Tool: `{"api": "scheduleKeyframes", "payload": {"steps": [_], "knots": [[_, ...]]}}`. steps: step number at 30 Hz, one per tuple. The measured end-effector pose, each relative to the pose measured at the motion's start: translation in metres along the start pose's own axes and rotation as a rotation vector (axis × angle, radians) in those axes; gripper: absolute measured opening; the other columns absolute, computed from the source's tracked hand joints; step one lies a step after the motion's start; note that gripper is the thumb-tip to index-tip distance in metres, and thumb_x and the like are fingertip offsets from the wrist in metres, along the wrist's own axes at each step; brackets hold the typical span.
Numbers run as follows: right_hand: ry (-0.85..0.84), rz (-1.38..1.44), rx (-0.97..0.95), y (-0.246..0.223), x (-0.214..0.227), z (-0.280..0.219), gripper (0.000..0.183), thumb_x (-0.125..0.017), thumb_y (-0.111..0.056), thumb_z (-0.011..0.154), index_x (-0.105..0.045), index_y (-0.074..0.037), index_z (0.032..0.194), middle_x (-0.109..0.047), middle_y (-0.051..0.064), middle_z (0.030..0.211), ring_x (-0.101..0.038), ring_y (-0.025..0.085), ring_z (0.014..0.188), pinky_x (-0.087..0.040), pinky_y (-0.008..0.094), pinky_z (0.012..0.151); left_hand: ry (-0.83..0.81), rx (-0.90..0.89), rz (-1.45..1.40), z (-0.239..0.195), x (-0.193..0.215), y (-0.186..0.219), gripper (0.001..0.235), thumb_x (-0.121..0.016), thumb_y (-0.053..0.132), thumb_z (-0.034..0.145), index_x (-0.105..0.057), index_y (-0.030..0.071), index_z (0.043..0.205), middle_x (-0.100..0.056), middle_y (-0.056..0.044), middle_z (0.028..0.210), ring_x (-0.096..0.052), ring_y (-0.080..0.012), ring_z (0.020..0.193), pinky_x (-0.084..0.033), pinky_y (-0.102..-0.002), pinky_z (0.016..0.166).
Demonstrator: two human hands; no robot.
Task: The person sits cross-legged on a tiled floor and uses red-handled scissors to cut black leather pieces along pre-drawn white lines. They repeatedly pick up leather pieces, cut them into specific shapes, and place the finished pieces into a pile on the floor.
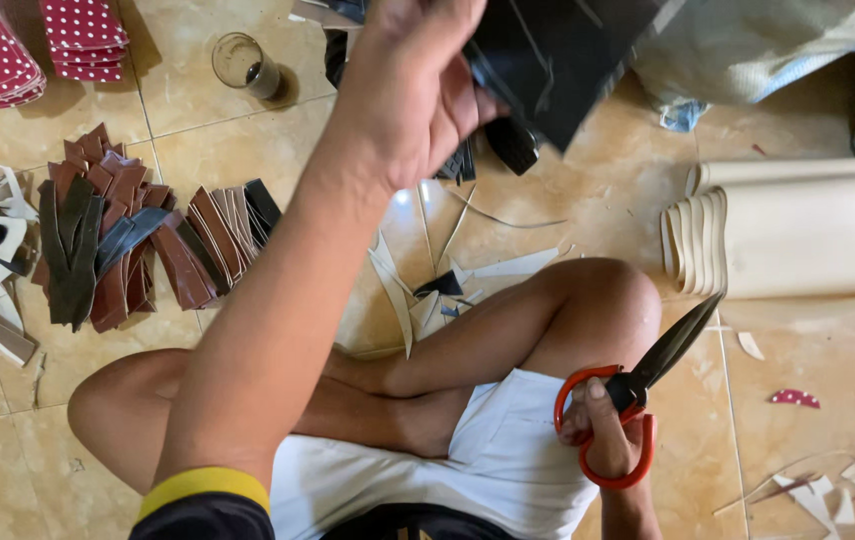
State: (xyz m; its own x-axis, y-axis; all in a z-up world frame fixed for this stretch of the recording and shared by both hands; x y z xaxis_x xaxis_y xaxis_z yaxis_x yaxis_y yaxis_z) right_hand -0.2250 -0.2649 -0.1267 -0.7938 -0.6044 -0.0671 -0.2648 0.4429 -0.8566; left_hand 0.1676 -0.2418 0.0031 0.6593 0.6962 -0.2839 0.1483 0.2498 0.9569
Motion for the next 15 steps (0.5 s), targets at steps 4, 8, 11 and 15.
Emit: {"api": "scheduleKeyframes", "payload": {"steps": [4,8,11,15], "knots": [[-0.207,-0.098,0.192,-0.009,0.018,-0.040,0.022,-0.057,-0.016,0.100,-0.061,0.000,0.086,-0.062,0.008,0.072,-0.056,0.018,0.062,-0.047,0.034,0.056,-0.263,0.141,-0.188,-0.103,-0.022,-0.012,0.068,-0.067,0.005,0.108,-0.024,0.008,0.160,-0.053,-0.011,0.140,-0.052,-0.0114,0.117,-0.045,-0.024,0.097],[-0.236,-0.546,0.132,-0.021,0.052,-0.099,0.019,-0.058,-0.017,0.090,-0.065,-0.001,0.098,-0.070,0.007,0.075,-0.067,0.020,0.070,-0.054,0.035,0.066,-0.441,0.196,-0.230,-0.181,-0.050,-0.058,0.087,-0.068,-0.001,0.107,-0.004,0.012,0.165,-0.036,-0.008,0.164,-0.045,-0.0105,0.150,-0.048,-0.024,0.117],[-0.274,-0.645,0.002,-0.025,0.061,-0.136,0.023,-0.060,-0.019,0.089,-0.065,-0.002,0.102,-0.067,0.009,0.075,-0.065,0.021,0.067,-0.053,0.035,0.065,-0.314,0.347,-0.171,-0.226,-0.069,-0.094,0.099,-0.065,-0.003,0.100,0.011,0.017,0.159,-0.043,-0.013,0.153,-0.056,-0.0143,0.131,-0.055,-0.025,0.104],[-0.344,-0.705,-0.248,-0.020,0.060,-0.164,0.022,-0.059,-0.024,0.092,-0.065,-0.004,0.099,-0.063,0.011,0.072,-0.060,0.024,0.067,-0.052,0.035,0.066,-0.284,0.350,-0.230,-0.261,-0.074,-0.115,0.069,-0.064,-0.009,0.103,-0.031,0.005,0.162,-0.046,-0.010,0.156,-0.057,-0.0112,0.131,-0.051,-0.024,0.109]]}}
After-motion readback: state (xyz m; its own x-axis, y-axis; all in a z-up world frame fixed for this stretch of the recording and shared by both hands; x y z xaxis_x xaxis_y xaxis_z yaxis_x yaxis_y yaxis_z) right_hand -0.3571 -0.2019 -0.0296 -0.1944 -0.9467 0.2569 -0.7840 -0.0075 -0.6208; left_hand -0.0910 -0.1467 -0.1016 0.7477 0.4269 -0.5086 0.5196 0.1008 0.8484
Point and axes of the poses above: each hand's wrist, its own z-axis towards the middle knuckle, its own x-axis out of the back of the hand, y = z × x, the point moved 1 cm from there along z, towards the middle knuckle
